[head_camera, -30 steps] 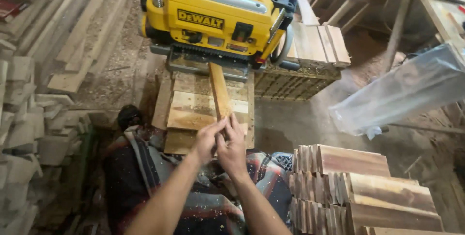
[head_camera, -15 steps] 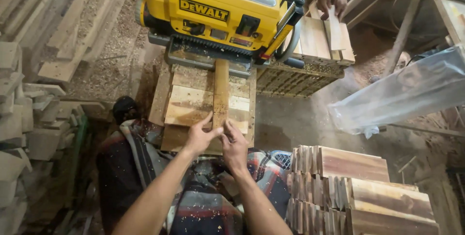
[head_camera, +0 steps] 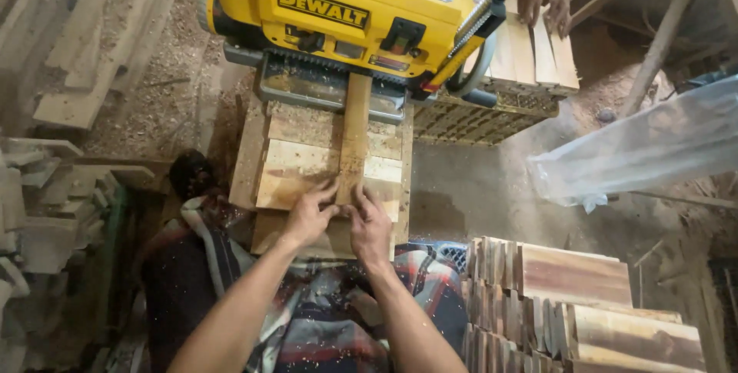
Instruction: Feeding wooden planks into a thickness planer to smooth the surface and achieve a consistent thickness.
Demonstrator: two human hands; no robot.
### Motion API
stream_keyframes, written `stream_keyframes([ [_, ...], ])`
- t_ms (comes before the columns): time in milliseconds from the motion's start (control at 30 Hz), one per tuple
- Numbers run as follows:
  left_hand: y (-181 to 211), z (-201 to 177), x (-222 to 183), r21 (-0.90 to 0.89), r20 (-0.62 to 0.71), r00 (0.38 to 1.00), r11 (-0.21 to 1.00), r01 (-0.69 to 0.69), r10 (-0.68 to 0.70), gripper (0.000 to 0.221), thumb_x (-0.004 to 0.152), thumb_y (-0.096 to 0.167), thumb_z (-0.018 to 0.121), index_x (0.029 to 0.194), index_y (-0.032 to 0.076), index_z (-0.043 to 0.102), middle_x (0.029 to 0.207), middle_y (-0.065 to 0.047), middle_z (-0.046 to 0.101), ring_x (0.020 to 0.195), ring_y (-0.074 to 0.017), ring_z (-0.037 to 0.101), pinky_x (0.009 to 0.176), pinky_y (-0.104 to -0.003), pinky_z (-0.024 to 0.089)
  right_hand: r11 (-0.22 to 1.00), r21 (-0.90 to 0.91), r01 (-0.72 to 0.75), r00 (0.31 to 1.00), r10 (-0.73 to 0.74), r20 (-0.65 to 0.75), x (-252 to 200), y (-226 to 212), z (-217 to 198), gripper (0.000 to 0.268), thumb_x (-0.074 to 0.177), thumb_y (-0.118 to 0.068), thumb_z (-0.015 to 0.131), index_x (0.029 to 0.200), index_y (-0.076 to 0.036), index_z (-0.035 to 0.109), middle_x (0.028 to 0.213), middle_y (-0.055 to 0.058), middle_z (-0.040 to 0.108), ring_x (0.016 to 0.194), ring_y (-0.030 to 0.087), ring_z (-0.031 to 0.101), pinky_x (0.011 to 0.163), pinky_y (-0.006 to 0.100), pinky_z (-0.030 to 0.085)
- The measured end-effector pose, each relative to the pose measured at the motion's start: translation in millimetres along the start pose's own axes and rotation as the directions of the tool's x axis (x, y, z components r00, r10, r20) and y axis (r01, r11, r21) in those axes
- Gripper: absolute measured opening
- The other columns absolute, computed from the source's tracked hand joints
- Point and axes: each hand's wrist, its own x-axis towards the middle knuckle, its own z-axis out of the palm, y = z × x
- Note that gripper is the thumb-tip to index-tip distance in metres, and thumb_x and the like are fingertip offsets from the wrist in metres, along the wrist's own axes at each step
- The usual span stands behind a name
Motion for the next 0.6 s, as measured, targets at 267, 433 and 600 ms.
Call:
stream_keyframes([
  [267,0.4,-14.8,3.5,-0.013,-0.014,0.996,0.996,-0.083,0.083,0.06,0.086,0.001,0.075,0.143,0.015,0.062,0.15,-0.021,0.055,0.138,-0.0397,0.05,0.117,-0.048,0.042,0.996,0.005,0.085,0.994,-0.085,-0.071,5.9,12.8,18.2,0.043,0.082,-0.02,0.085,0.124,-0.017,0.077,0.125,0.017,0.071,0.118,0.038,0.067,0.099,0.042,0.057],
  [433,17.3,-14.3,16.2,-0.045,-0.007,1.0,0.999,0.009,-0.009,0.054,0.091,0.004,0.071,0.144,0.015,0.061,0.137,-0.021,0.063,0.096,-0.0308,0.065,0.082,-0.038,0.054,0.995,0.096,0.025,0.998,-0.02,-0.052,20.6,-6.2,20.3,0.041,0.084,-0.017,0.084,0.124,-0.014,0.076,0.126,0.022,0.07,0.117,0.041,0.067,0.098,0.043,0.057],
  [600,27.8,-13.2,55.0,0.124,-0.01,0.996,0.988,-0.092,0.094,0.051,0.094,0.009,0.068,0.144,0.007,0.06,0.145,-0.019,0.061,0.132,-0.0352,0.059,0.11,-0.045,0.048,0.991,0.131,0.009,0.999,-0.003,-0.049,66.4,-3.6,11.1,0.045,0.082,-0.016,0.086,0.126,-0.014,0.075,0.123,0.021,0.07,0.115,0.039,0.069,0.096,0.041,0.059],
])
